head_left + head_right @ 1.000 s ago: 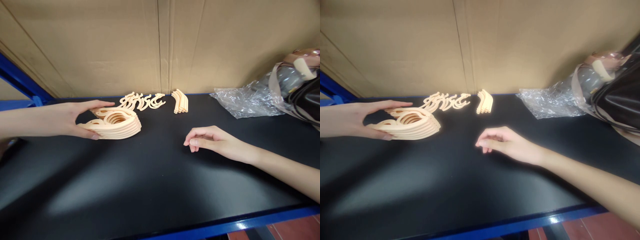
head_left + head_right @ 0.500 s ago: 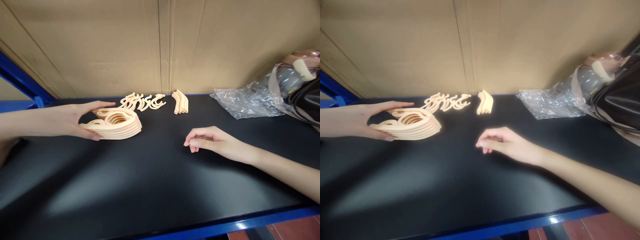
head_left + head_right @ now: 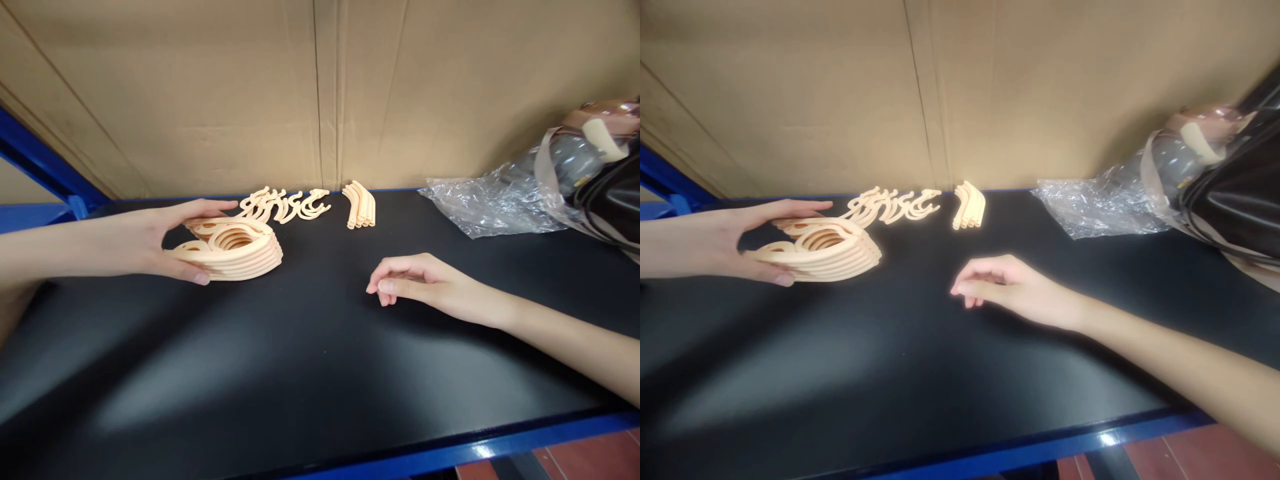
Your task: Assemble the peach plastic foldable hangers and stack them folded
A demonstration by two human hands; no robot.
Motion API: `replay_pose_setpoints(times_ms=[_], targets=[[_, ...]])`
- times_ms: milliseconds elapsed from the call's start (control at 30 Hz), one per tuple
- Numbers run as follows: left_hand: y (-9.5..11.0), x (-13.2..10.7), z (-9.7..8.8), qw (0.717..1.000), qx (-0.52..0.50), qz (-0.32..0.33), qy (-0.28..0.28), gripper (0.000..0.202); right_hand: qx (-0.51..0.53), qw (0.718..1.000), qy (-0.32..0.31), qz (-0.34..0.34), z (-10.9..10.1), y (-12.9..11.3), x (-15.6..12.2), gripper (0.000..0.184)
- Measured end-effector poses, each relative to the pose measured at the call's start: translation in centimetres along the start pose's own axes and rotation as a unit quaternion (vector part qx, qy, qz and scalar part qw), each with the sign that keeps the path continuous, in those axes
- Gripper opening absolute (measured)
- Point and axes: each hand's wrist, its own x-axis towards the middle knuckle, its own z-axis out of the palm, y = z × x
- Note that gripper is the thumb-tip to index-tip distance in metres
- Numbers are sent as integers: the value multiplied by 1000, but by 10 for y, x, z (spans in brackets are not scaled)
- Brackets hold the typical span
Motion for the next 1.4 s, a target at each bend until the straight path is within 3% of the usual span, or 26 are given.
replay_pose_setpoints(times_ms=[267, 467, 767, 967, 1133, 1267, 1400], targets=[[8, -2, 6, 998, -10, 0, 61, 102, 5, 1000, -3, -4, 0, 0, 0, 23], [-5, -1, 7, 996, 25, 18, 87, 102, 6, 1000, -5, -2, 0, -1, 0, 21], [-26, 6, 10, 985, 75, 99, 121, 84, 4, 1000, -5, -2, 0, 0, -1, 21], [-20, 9, 7, 994, 34, 21, 104, 105, 3, 1000, -5, -4, 0, -1, 0, 20], [-25, 11, 4, 990, 47, 61, 120, 116, 1, 1000, -9, -5, -1, 0, -1, 21], [0, 3, 2, 966, 63, 142, 208, 109, 5, 1000, -9, -1, 0, 2, 0, 21], [60, -15, 22, 897, 16, 230, 378, 50, 2, 1000, -15, -5, -2, 0, -1, 21]])
